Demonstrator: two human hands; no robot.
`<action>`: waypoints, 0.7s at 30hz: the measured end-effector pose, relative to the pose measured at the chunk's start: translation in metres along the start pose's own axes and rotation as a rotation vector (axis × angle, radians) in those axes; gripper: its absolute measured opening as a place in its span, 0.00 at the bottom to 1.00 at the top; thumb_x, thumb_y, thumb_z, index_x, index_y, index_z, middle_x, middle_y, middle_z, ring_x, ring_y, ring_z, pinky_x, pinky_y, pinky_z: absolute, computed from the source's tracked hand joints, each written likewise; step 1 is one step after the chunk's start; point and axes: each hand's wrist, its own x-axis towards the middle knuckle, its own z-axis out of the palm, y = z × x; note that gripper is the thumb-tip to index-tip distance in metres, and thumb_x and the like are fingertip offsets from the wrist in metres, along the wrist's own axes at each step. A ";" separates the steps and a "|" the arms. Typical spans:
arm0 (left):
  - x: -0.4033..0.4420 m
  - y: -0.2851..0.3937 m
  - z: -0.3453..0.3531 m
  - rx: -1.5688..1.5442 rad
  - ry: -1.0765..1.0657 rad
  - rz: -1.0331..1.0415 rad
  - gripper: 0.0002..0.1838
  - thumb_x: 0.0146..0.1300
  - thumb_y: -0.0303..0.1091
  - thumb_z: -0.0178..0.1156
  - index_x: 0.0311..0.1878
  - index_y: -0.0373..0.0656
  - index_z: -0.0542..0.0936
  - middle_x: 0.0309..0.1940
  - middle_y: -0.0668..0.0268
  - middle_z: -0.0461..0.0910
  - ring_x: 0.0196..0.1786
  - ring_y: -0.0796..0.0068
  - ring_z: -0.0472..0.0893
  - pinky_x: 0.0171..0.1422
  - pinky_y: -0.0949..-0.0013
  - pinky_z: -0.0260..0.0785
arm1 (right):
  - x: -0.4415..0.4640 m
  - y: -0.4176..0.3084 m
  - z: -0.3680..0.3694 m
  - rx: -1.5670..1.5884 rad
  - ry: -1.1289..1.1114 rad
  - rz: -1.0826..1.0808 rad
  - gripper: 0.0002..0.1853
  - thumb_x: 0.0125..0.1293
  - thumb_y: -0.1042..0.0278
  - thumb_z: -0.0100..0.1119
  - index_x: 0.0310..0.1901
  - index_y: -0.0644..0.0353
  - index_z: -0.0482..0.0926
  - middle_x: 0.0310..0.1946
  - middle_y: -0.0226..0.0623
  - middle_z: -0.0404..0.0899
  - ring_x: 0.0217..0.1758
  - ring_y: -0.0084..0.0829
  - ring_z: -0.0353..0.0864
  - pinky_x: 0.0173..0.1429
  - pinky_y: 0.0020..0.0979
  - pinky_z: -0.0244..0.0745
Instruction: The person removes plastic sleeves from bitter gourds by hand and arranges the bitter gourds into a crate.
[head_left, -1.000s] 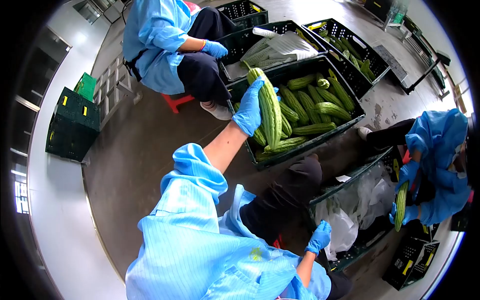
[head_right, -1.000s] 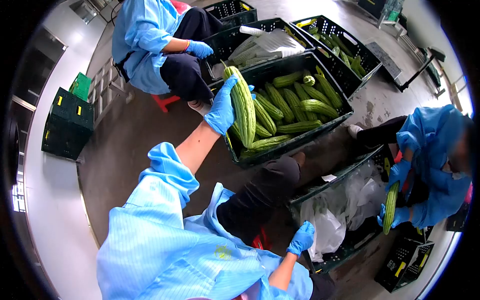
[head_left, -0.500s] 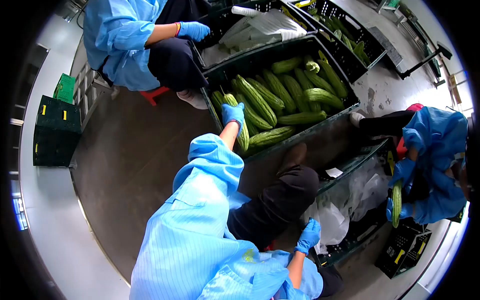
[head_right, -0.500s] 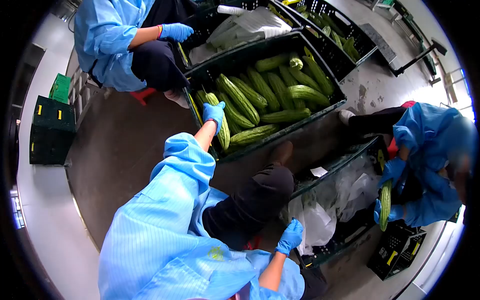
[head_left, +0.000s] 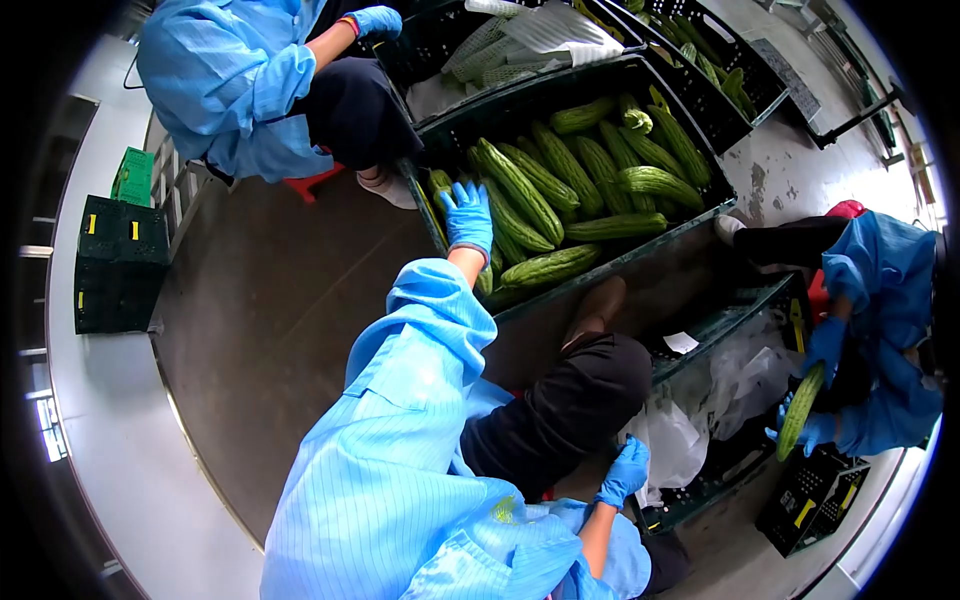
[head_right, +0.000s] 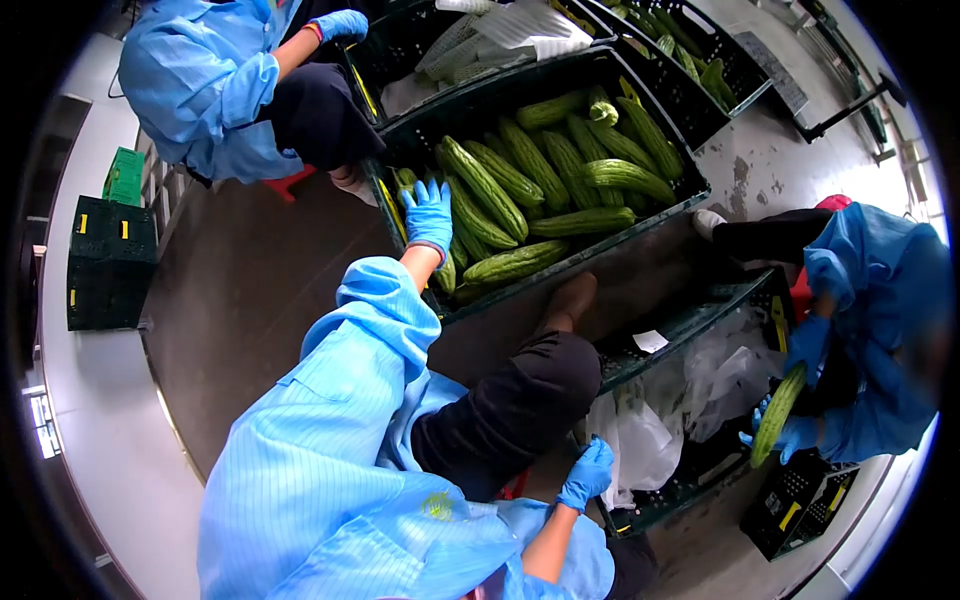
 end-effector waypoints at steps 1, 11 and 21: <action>-0.001 0.001 -0.030 0.122 -0.330 0.051 0.22 0.65 0.34 0.48 0.61 0.41 0.76 0.67 0.52 0.68 0.74 0.47 0.57 0.72 0.32 0.44 | 0.000 0.001 0.001 -0.002 0.001 -0.001 0.13 0.70 0.56 0.53 0.41 0.51 0.85 0.36 0.38 0.85 0.35 0.41 0.84 0.38 0.40 0.76; -0.074 -0.001 -0.109 -0.350 -0.230 0.231 0.21 0.62 0.31 0.51 0.59 0.45 0.76 0.70 0.52 0.64 0.73 0.47 0.58 0.72 0.37 0.48 | 0.000 -0.005 -0.001 -0.017 0.013 0.013 0.16 0.69 0.54 0.51 0.39 0.55 0.84 0.35 0.40 0.84 0.36 0.41 0.82 0.40 0.40 0.73; -0.139 0.007 -0.110 -0.606 0.082 0.153 0.13 0.59 0.31 0.52 0.39 0.52 0.87 0.25 0.59 0.81 0.29 0.58 0.80 0.37 0.55 0.70 | 0.004 -0.002 -0.004 -0.008 -0.096 -0.004 0.18 0.67 0.54 0.47 0.40 0.56 0.83 0.38 0.46 0.82 0.40 0.48 0.81 0.44 0.44 0.73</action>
